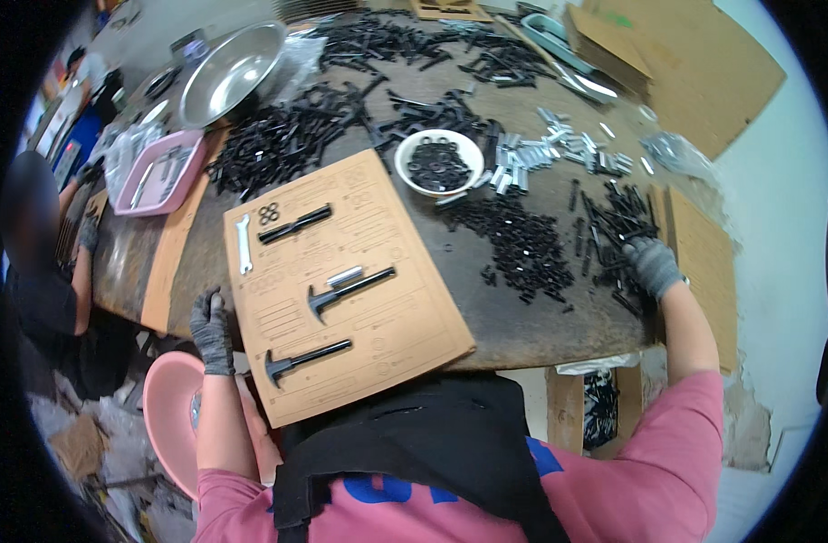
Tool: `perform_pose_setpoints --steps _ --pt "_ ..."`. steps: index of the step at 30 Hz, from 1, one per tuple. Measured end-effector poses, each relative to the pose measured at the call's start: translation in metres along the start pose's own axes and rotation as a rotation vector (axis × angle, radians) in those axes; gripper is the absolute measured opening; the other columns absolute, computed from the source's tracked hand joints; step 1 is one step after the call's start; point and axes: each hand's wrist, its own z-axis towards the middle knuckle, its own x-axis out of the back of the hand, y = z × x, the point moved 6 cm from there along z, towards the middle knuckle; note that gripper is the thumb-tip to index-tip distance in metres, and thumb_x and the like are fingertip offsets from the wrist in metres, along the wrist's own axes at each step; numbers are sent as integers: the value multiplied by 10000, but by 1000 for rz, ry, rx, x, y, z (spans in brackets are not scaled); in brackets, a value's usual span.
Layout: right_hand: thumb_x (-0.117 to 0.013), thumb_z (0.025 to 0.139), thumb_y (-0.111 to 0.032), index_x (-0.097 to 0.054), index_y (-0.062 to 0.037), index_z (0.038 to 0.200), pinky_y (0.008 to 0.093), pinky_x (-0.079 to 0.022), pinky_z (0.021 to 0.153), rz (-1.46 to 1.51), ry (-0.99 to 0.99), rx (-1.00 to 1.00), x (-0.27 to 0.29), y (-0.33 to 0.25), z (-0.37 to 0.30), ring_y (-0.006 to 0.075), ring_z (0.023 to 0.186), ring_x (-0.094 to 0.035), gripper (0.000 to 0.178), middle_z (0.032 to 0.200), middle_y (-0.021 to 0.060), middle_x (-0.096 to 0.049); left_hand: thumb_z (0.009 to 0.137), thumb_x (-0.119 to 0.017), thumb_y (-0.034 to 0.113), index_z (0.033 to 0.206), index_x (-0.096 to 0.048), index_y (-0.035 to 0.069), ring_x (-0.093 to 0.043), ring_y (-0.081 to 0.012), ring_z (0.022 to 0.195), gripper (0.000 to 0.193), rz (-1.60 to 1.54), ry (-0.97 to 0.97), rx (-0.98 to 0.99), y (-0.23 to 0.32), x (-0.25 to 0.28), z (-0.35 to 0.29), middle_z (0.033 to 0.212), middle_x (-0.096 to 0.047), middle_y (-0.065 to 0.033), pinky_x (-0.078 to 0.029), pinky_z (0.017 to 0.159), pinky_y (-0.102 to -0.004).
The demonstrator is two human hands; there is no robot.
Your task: The person assembles small metal hardware components on a cardboard template. They pick up black cylindrical parts, metal sleeves, and washers, then fit them together and place the assembled units on the template. The person repeats this process multiple times, organizing the finished assemblies in rows.
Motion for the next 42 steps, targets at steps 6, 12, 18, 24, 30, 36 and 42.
perform_pose_setpoints --steps 6,12,18,24,30,36,42 --pt "-645 668 -122 -577 -60 957 366 -463 735 225 363 -75 1 -5 9 306 823 -571 303 880 139 -595 831 -536 102 1011 -581 43 -469 -69 653 195 -115 12 -25 95 4 -7 832 -538 1 -410 603 -203" --pt "-592 762 -215 -561 -73 1055 375 -473 707 911 122 119 74 -152 83 312 813 -582 327 876 148 -607 738 -601 54 1167 -479 62 -537 -125 750 446 -261 -499 -262 212 -76 -37 926 -564 -50 -451 684 -241" --pt "-549 786 -269 -592 -80 927 371 -485 680 468 30 448 139 -289 136 266 777 -607 239 809 124 -611 703 -671 210 1267 -355 80 -561 -304 921 659 241 -691 -711 274 -157 -57 1145 -490 -177 -482 761 -342" --pt "-497 795 -127 -552 -99 989 352 -514 655 368 206 450 134 -336 195 284 809 -612 203 933 134 -574 778 -558 157 995 -557 74 -580 -294 826 232 771 -843 -470 228 -209 -2 860 -583 -140 -472 722 -376" --pt "-522 777 -173 -582 -114 909 339 -511 607 314 255 373 127 -333 195 263 753 -622 157 886 103 -575 777 -569 197 973 -579 83 -573 -286 845 227 817 -743 -513 211 -211 2 890 -582 -118 -469 747 -373" --pt "-589 750 -290 -568 -88 941 359 -499 654 379 130 429 113 -326 179 263 801 -604 278 930 122 -559 727 -642 217 1031 -574 83 -558 -285 871 339 603 -811 -474 203 -206 3 923 -569 -130 -448 792 -355" --pt "-639 715 -245 -554 -82 1013 355 -455 749 707 176 397 107 -298 173 269 853 -562 350 923 121 -546 743 -623 186 1027 -583 89 -548 -281 891 303 590 -801 -420 204 -215 7 931 -566 -131 -437 810 -349"
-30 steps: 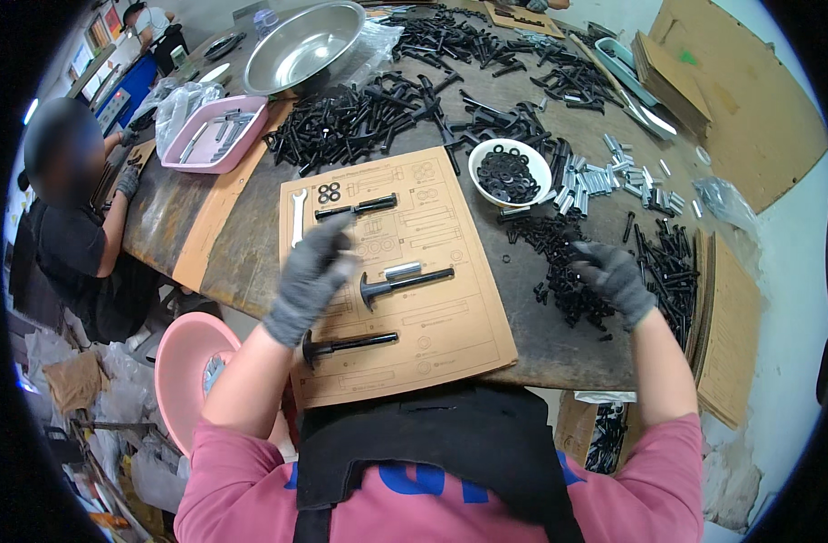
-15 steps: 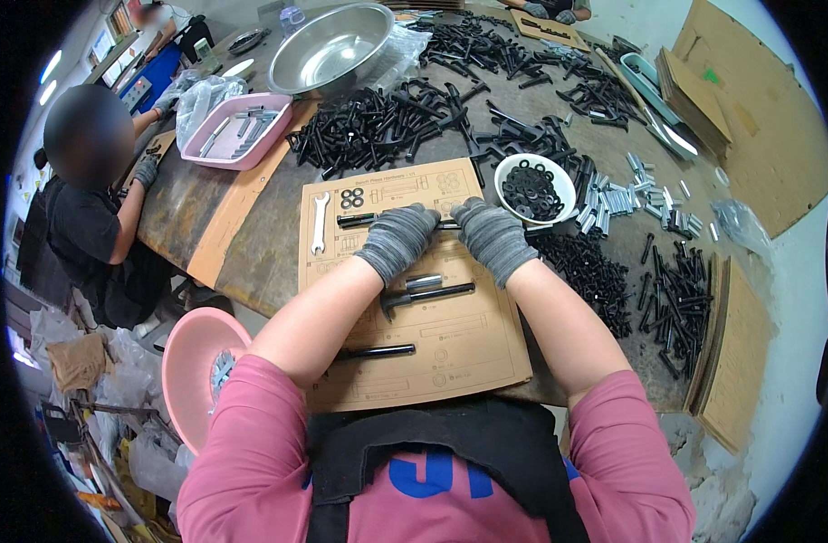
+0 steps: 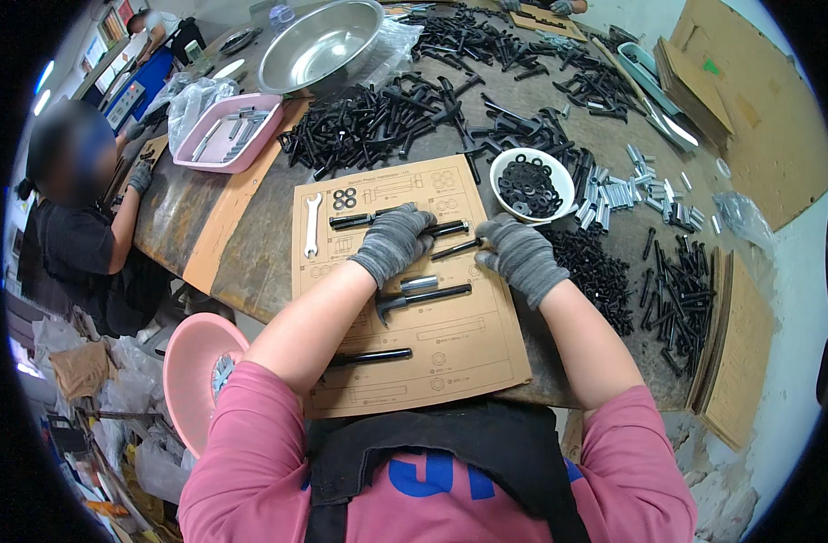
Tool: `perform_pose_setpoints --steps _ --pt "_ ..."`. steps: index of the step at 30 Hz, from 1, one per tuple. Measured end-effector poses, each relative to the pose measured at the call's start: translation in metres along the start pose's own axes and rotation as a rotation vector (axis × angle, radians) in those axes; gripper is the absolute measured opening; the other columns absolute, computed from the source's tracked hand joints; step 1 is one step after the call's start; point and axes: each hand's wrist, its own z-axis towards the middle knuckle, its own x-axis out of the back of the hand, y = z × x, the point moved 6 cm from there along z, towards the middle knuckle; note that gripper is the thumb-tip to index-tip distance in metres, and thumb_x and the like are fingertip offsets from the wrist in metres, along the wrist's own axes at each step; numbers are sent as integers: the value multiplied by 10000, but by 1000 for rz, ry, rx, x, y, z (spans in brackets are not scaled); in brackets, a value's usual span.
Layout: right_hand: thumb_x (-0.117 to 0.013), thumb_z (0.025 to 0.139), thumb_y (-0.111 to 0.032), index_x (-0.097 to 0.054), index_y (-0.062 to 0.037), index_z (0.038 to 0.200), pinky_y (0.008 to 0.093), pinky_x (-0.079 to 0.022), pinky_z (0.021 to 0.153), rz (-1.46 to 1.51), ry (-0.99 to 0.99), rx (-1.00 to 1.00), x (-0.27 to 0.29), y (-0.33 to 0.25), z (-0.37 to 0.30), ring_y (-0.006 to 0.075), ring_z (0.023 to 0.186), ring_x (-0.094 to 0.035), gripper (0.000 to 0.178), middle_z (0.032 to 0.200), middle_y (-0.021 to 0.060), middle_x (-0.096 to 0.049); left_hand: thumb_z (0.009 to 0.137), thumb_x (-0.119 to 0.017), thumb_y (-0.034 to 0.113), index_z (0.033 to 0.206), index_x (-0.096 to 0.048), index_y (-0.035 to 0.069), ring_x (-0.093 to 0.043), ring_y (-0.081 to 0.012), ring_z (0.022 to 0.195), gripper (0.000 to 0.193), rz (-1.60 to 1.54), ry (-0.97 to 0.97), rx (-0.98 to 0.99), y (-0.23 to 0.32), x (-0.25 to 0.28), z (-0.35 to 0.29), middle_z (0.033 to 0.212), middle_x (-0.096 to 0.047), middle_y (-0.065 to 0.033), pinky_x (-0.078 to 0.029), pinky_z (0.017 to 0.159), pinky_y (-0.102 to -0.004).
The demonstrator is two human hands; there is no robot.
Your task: The person assembles small metal hardware components on a cardboard template. They pick up black cylindrical parts, metal sleeves, and washers, then fit them together and place the assembled units on the template. The person repeats this process multiple times, organizing the finished assemblies in rows.
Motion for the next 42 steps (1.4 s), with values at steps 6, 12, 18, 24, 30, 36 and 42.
perform_pose_setpoints --steps 6,12,18,24,30,36,42 --pt "-582 748 -242 -548 -89 989 356 -439 772 87 255 19 39 25 -54 271 874 -549 288 928 109 -571 756 -585 184 1045 -568 81 -537 -295 920 307 -24 -19 11 9 1 6 954 -540 -137 -432 821 -360" --pt "-589 758 -241 -576 -112 957 372 -451 756 -11 344 -319 86 103 -136 293 876 -554 238 901 119 -590 747 -628 191 1070 -560 69 -558 -262 898 352 -53 108 81 13 10 -5 983 -552 -128 -453 809 -333" --pt "-612 730 -183 -577 -97 962 389 -441 787 -331 268 -719 114 193 -202 315 925 -536 250 948 151 -570 709 -636 118 891 -625 66 -583 -270 810 189 -40 -89 -69 21 -13 -7 829 -611 -123 -463 732 -335" --pt "-610 717 -193 -552 -113 1067 385 -420 854 -390 295 -731 105 254 -225 320 1008 -507 363 1091 156 -525 728 -597 113 872 -622 65 -585 -301 780 154 -33 -76 -152 37 -6 -8 816 -613 -148 -469 704 -359" --pt "-502 786 -238 -543 -132 1079 399 -419 856 -485 122 -771 107 239 -160 325 993 -528 314 1135 159 -512 733 -604 129 918 -615 78 -583 -300 776 192 -134 13 -26 8 -9 -11 823 -603 -141 -469 722 -354" --pt "-393 831 -183 -604 -74 935 382 -445 800 -737 -121 -675 85 251 -129 302 945 -565 259 1047 139 -571 752 -608 189 1100 -532 66 -545 -295 903 377 -10 129 41 -8 5 -9 985 -546 -151 -437 821 -341" --pt "-561 705 -186 -548 -85 914 395 -448 724 -560 332 -482 112 242 -133 324 830 -554 233 890 149 -566 740 -601 131 996 -587 88 -532 -293 909 260 78 71 -31 3 -2 2 934 -557 -120 -431 810 -358"
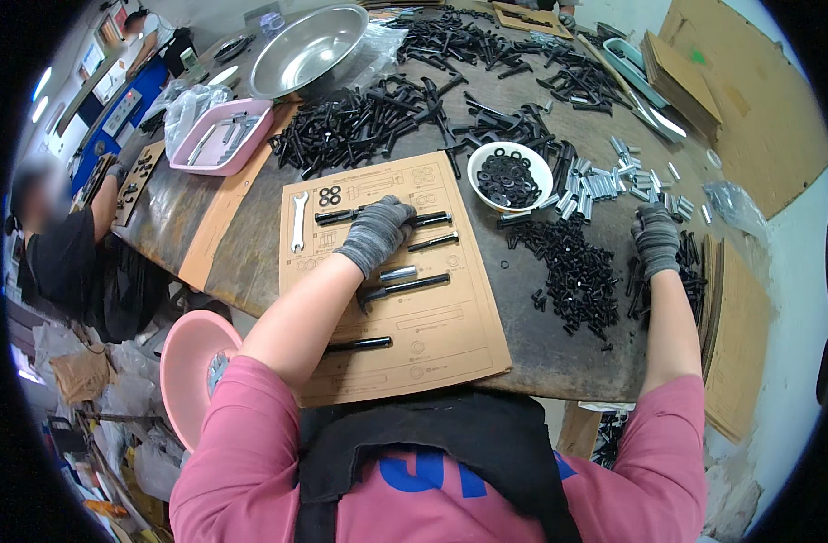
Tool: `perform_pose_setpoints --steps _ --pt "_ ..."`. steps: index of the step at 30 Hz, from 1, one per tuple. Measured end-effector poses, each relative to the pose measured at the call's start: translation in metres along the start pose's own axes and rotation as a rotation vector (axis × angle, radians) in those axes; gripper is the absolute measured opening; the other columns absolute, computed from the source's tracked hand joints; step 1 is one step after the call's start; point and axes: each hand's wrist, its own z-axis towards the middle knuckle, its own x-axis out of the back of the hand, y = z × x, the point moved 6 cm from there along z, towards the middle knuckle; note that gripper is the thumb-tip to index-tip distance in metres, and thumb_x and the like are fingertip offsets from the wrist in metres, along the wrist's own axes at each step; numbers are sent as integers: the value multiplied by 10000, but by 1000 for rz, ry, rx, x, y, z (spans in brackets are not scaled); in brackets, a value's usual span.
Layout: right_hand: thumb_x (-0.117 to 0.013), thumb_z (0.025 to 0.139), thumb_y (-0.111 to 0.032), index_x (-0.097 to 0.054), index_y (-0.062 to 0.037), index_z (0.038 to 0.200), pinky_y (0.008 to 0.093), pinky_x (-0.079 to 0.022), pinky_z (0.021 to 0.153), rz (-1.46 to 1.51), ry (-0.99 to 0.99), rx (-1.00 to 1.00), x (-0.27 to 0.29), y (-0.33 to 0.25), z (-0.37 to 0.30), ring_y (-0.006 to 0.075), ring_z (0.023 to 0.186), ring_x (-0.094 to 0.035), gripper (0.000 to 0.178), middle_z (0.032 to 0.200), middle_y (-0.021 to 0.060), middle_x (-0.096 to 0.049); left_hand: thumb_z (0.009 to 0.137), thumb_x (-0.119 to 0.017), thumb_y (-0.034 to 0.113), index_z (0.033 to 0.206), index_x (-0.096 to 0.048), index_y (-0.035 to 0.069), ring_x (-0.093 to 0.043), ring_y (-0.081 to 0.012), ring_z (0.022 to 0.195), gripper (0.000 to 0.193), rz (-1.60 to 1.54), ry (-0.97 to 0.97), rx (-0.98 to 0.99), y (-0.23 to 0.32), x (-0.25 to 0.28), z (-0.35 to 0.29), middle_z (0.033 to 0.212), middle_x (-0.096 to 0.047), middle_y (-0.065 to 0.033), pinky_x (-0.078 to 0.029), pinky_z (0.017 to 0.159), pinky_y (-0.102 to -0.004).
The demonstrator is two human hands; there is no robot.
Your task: The person assembles small metal hardware components on a cardboard template. They pick up black cylindrical parts, metal sleeves, and washers, then fit them together and place the assembled units on the template. The person repeats this process multiple times, organizing the finished assemblies in rows.
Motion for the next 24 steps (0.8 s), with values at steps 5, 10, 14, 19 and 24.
perform_pose_setpoints --steps 5,10,14,19,24 --pt "-585 720 -123 -516 -86 975 373 -461 678 630 235 -41 36 -57 -10 274 730 -562 267 829 121 -563 733 -610 100 996 -589 87 -535 -293 911 265 -61 21 -10 -4 0 1 942 -562 -131 -433 812 -353" --pt "-586 741 -95 -552 -73 968 328 -473 642 1040 -19 237 98 -197 -43 221 711 -580 231 801 108 -590 767 -606 181 1091 -561 92 -530 -283 933 339 -251 198 62 -30 16 -28 983 -550 -130 -417 856 -349" --pt "-590 750 -149 -585 -68 873 328 -477 643 1006 -350 542 112 -283 -81 249 702 -592 148 776 115 -601 790 -592 110 1056 -573 88 -551 -187 768 267 -296 268 91 -30 44 -76 898 -555 -98 -468 709 -301" --pt "-560 764 -179 -578 -81 857 352 -475 634 1268 -472 725 114 -370 -142 282 700 -592 137 771 130 -595 781 -591 120 1047 -565 55 -532 -218 765 275 -403 337 160 -40 54 -144 838 -549 -97 -439 711 -320" --pt "-571 756 -182 -568 -97 857 370 -472 602 1047 -429 856 108 -400 -183 274 671 -586 132 756 118 -574 750 -620 154 969 -590 50 -537 -191 692 244 -308 469 92 -35 60 -195 741 -536 -79 -433 625 -299"
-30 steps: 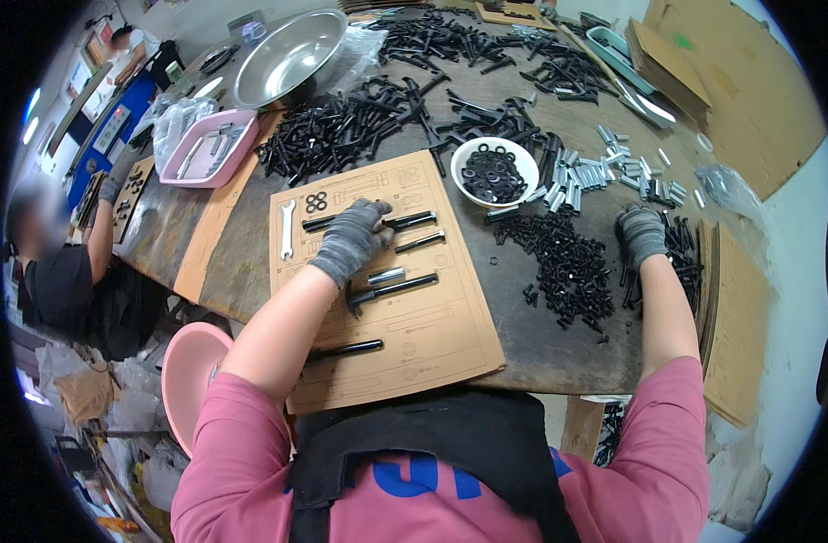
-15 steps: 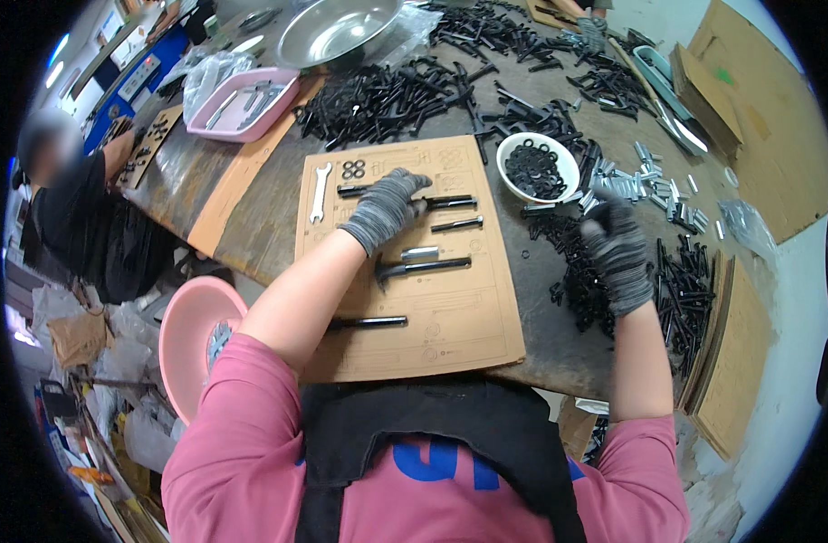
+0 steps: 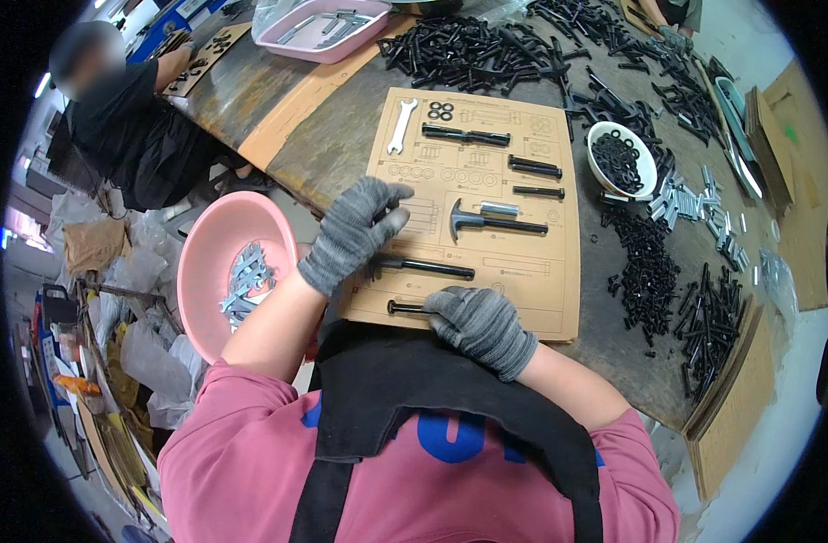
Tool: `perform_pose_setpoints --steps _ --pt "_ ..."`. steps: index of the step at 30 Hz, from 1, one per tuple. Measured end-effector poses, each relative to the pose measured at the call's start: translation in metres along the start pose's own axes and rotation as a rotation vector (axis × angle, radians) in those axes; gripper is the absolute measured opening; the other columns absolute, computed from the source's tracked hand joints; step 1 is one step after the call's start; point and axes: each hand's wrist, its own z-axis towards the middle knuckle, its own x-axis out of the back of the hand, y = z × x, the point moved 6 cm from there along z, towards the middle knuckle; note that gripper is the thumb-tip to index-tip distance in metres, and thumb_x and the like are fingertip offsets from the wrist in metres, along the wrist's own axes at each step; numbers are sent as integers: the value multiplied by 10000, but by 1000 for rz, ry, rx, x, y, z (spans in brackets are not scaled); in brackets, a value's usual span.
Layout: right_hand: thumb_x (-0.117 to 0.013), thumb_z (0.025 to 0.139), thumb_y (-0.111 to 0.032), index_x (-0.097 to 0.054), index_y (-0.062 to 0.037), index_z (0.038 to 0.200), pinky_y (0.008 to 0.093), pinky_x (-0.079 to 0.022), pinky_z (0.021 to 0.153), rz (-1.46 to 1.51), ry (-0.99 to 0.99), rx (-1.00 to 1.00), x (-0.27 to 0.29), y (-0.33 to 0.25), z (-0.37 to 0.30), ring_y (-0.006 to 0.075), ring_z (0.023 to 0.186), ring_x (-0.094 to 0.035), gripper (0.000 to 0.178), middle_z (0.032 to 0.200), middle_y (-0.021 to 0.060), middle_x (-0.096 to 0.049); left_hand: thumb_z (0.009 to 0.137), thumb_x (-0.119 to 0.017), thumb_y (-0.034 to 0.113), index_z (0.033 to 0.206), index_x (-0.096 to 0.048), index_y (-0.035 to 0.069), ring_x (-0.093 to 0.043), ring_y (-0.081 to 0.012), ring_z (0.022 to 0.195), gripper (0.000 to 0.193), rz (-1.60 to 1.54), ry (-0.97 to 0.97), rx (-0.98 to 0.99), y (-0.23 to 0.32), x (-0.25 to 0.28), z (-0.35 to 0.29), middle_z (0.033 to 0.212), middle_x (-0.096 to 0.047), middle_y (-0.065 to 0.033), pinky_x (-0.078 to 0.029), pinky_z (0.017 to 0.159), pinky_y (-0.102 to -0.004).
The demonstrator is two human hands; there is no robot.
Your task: The person assembles small metal hardware components on a cardboard template. They pick up black cylindrical parts, metal sleeves, and washers, then fit them together and place the assembled units on the template. The person repeats this process multiple times, organizing the finished assemblies in rows.
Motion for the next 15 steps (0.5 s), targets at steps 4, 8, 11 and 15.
perform_pose_setpoints --steps 4,8,11,15 --pt "-604 736 -154 -582 -99 844 353 -471 599 -147 59 -37 6 8 -12 260 673 -577 123 749 93 -565 701 -664 206 885 -598 51 -559 -220 723 250 -81 -201 103 3 12 -38 705 -540 -81 -443 642 -327" --pt "-615 721 -134 -594 -85 817 348 -467 577 -174 113 -52 18 18 -25 260 667 -569 109 732 95 -556 642 -687 249 834 -600 76 -552 -256 725 273 60 -313 -249 29 10 -61 751 -543 -83 -443 638 -363" --pt "-619 715 -127 -611 -92 810 342 -466 566 -220 66 -89 17 13 -26 253 659 -567 101 714 88 -553 619 -690 218 815 -607 89 -539 -258 689 248 150 -390 -314 30 -3 -72 732 -535 -76 -431 593 -366" --pt "-624 711 -128 -616 -106 813 340 -468 561 -258 48 -108 13 10 -27 246 657 -569 105 717 81 -557 618 -682 191 780 -602 79 -534 -261 667 212 170 -380 -300 30 -11 -71 700 -519 -71 -422 574 -378"
